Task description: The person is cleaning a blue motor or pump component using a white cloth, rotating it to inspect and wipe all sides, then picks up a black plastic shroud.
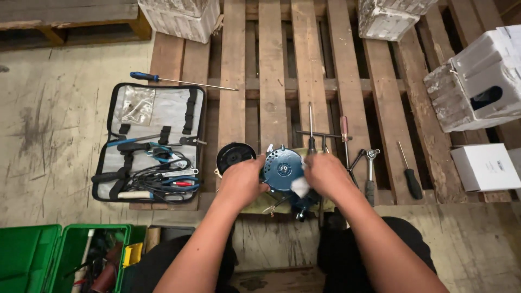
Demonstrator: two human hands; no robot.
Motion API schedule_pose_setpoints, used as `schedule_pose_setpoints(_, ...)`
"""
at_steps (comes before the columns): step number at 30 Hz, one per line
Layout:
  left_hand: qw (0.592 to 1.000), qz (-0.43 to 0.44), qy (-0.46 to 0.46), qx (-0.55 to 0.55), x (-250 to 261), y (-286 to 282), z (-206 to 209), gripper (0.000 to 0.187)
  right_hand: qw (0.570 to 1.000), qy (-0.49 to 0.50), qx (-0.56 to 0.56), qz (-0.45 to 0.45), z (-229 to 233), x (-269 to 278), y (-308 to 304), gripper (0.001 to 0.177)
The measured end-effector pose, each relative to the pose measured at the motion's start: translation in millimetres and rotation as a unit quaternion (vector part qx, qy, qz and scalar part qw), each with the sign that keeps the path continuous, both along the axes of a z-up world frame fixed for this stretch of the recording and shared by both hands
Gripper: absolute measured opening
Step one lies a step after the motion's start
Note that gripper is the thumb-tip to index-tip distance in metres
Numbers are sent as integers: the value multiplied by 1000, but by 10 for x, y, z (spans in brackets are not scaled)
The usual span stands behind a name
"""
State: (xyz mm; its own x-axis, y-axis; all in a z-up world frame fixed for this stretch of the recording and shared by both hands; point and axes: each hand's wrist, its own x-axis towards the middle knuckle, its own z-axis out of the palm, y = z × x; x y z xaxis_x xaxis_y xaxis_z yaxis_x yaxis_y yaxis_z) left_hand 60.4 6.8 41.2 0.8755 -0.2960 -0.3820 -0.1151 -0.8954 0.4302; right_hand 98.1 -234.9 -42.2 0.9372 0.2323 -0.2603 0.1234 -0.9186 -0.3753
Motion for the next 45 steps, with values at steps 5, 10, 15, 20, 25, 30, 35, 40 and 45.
schedule_pose_setpoints(5,1000,15,8,9,-60,-2,-8,70,999,1,16,-28,-40,-105,-39,34)
schedule_pose_setpoints(10,998,47,-12,29,-77,-13,-156,63,962,-137,233,26,151,-168,155,34)
schedule_pose_setpoints(15,998,49,-14,44,-73,20,-101,57,962,-163,207,74,142,-73,325,40)
schedule_pose_setpoints(20,998,54,-6,44,-37,46,-140,56,968,-214,-14,131,55,-141,534,45)
schedule_pose_setpoints(25,996,67,16,49,6,125,-269,59,976,-129,1,177,108,-265,671,48)
schedule_pose_setpoints(30,995,65,39,62,3,129,-274,60,979,-133,-51,148,140,-303,676,46)
schedule_pose_setpoints(35,993,60,63,78,24,133,-370,61,976,-130,-5,175,82,-309,658,43)
schedule_pose_setpoints(40,993,58,76,74,-4,114,-209,60,985,-155,17,67,52,-134,370,53)
schedule_pose_setpoints(45,997,36,60,40,-34,73,-48,66,992,-106,67,-8,182,-110,198,44)
